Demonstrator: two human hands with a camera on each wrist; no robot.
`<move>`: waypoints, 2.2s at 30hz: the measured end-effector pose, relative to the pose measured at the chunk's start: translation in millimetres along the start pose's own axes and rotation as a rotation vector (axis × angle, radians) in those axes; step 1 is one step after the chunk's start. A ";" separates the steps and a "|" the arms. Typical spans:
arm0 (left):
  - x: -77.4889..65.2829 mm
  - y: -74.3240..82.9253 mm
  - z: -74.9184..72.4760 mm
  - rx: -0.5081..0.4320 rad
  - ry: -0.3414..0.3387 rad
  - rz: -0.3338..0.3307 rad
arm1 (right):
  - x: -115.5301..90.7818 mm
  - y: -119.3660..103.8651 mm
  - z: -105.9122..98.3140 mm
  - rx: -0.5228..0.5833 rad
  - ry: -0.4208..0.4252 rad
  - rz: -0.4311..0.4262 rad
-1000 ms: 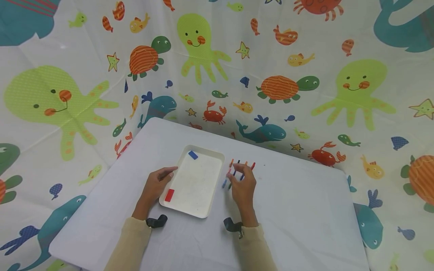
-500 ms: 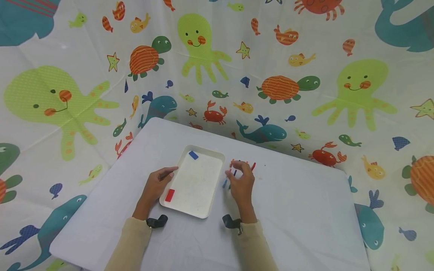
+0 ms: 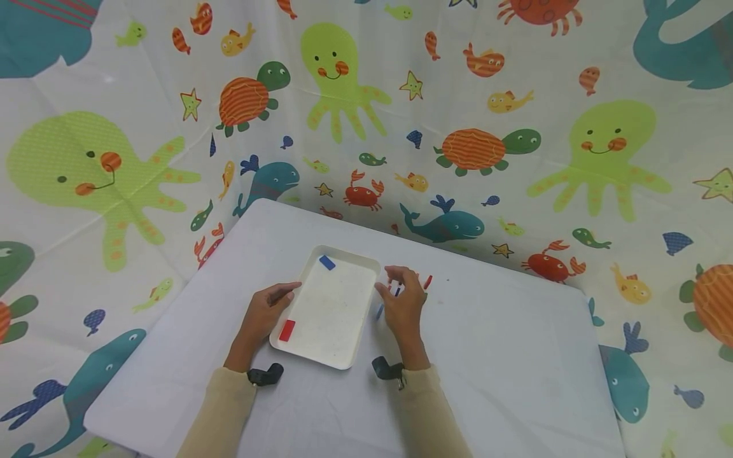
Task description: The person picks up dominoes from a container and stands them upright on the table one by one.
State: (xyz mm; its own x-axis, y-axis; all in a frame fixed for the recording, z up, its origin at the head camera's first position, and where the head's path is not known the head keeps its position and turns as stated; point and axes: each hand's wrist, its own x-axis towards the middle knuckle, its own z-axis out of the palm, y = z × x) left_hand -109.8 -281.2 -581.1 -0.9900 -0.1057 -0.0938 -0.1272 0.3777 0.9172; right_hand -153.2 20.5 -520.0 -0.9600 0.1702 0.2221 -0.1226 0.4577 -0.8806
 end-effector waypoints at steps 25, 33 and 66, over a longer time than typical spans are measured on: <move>-1.9 -1.4 -1.6 -0.006 -0.005 -0.009 | 16.0 -14.8 20.4 -0.010 -0.063 -0.029; -2.1 -0.4 -3.0 0.006 -0.004 -0.006 | 22.2 -18.5 30.6 0.010 -0.088 -0.030; -2.1 -2.2 -3.9 0.007 -0.001 0.007 | 33.0 -27.0 69.8 -0.039 -0.222 -0.046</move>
State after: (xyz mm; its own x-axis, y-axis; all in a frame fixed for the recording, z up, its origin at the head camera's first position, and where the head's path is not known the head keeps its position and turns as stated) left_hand -107.3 -285.4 -581.5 -0.9908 -0.1024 -0.0880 -0.1210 0.3845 0.9152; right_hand -199.1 -47.1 -518.1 -0.9860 -0.0454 0.1605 -0.1618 0.4949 -0.8538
